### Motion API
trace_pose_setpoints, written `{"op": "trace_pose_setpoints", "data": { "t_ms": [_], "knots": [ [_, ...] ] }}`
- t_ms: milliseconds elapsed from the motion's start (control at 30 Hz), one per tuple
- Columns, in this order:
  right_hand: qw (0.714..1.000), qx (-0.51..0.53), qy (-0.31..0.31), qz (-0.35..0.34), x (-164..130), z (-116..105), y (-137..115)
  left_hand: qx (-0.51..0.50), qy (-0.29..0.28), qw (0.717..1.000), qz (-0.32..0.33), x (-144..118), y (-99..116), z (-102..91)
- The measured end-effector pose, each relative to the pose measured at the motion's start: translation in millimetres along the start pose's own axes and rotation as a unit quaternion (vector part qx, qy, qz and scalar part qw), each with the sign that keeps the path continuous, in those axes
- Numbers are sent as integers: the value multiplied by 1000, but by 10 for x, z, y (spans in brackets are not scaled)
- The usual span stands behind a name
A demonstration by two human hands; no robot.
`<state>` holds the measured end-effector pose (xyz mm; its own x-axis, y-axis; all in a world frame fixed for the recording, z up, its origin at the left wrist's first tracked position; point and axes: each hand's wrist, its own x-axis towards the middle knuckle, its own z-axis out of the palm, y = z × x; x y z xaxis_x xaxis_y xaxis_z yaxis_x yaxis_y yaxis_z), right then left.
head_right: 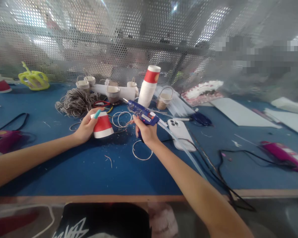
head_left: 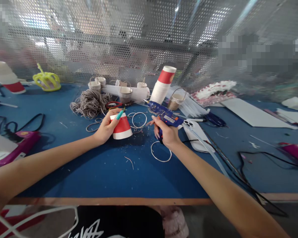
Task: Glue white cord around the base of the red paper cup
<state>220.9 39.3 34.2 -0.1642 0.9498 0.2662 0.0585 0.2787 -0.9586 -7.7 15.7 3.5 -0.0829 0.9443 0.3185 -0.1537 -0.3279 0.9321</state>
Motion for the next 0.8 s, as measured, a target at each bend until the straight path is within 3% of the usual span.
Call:
{"op": "trace_pose_setpoints", "data": {
  "t_ms": [167, 433, 600, 800],
  "knots": [
    [999, 5, -34, 1, -97, 76, -87, 22, -27, 996, -78, -12, 53, 28],
    [994, -69, -89, 18, -187, 107, -184, 104, -106, 987, -57, -23, 75, 29],
    [987, -91, -124, -40, -187, 84, -222, 95, -60, 994, -14, -22, 100, 19],
    [986, -88, -138, -39, -180, 81, -227, 74, -36, 996, -43, -18, 127, 28]
  ]
}}
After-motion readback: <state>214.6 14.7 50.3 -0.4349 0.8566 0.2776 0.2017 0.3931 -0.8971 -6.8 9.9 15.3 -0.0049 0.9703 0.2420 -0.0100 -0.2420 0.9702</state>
